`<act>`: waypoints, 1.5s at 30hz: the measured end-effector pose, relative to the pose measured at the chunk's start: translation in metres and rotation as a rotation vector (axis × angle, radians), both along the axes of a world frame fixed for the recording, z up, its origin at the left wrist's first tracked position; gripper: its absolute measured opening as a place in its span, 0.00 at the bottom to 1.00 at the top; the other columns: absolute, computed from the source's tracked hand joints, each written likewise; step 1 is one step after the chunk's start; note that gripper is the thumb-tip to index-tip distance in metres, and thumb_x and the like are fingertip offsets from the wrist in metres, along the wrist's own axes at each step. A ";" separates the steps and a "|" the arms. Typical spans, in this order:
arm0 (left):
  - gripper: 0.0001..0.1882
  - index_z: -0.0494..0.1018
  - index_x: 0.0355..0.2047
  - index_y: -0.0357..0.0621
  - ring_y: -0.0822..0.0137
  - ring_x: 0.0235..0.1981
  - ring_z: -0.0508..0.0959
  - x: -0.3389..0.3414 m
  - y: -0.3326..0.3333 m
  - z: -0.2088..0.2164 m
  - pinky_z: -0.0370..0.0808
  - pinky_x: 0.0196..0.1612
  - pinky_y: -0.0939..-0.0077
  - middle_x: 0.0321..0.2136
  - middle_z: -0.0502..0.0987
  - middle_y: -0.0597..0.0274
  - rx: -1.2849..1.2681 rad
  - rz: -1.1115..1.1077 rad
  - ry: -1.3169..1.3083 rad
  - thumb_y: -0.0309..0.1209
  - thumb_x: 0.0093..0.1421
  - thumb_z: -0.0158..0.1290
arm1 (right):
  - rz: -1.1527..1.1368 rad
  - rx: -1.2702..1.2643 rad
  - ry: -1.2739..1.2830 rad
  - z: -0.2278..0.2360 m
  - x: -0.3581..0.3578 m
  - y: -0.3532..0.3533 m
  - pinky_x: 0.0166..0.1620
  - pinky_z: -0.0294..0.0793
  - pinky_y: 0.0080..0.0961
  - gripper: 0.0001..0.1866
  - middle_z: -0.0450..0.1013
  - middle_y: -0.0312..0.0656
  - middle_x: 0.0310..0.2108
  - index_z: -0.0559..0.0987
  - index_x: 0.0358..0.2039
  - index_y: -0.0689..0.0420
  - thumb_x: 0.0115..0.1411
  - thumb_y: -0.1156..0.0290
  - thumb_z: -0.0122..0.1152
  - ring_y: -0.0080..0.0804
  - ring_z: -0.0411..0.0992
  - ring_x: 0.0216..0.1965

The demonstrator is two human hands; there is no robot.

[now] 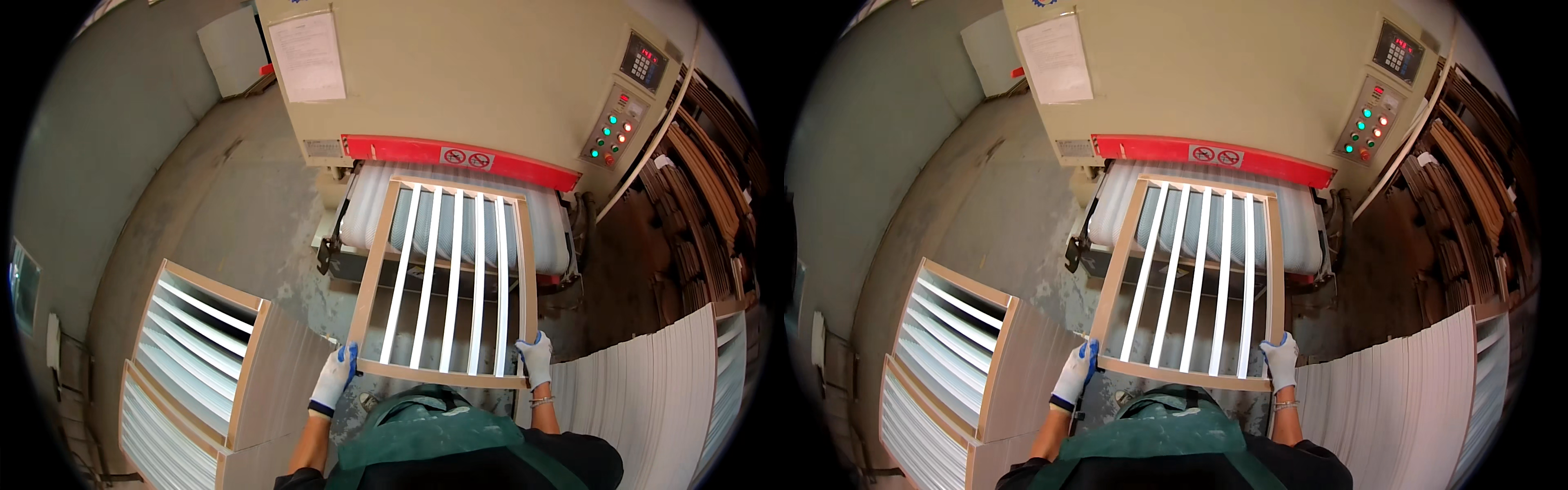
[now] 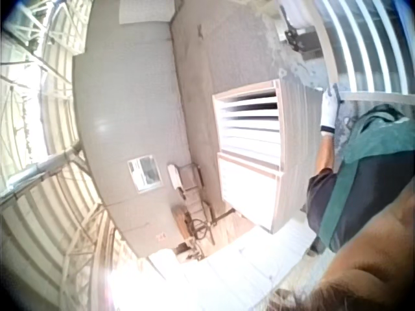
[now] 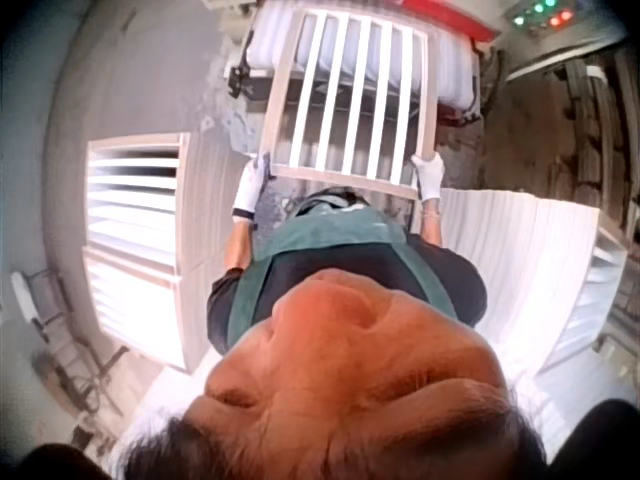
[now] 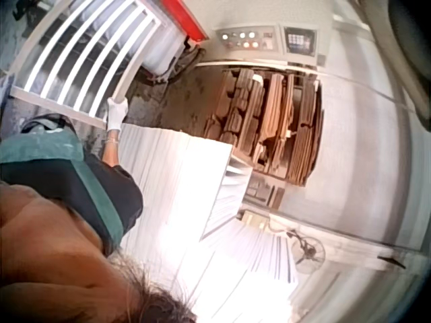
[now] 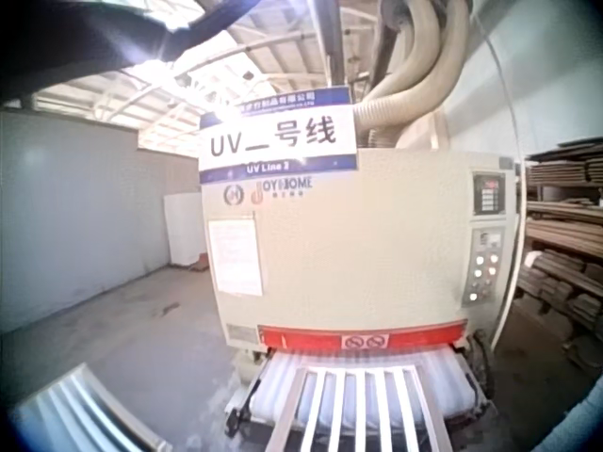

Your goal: The person repeatedly picks up rectangular wooden frames with white slats from a stack and feeds them into a UV coating machine. They handle each frame with both hands, guiding it onto the conveyor belt, then retrieve it and place it back onto the stack. This cycle repeats continuously throughout the clip.

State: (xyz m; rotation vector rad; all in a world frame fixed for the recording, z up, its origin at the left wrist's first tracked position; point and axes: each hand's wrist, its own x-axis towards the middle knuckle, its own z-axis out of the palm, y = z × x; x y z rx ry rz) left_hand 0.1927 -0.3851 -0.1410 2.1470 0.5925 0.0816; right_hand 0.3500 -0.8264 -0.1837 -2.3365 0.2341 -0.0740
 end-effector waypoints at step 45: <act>0.25 0.71 0.52 0.30 0.60 0.41 0.83 0.060 -0.014 -0.030 0.81 0.42 0.69 0.38 0.81 0.49 -0.829 0.278 -0.098 0.44 0.71 0.47 | 0.033 0.917 0.457 0.008 0.048 -0.032 0.25 0.78 0.24 0.09 0.75 0.35 0.25 0.79 0.37 0.56 0.59 0.68 0.67 0.28 0.75 0.21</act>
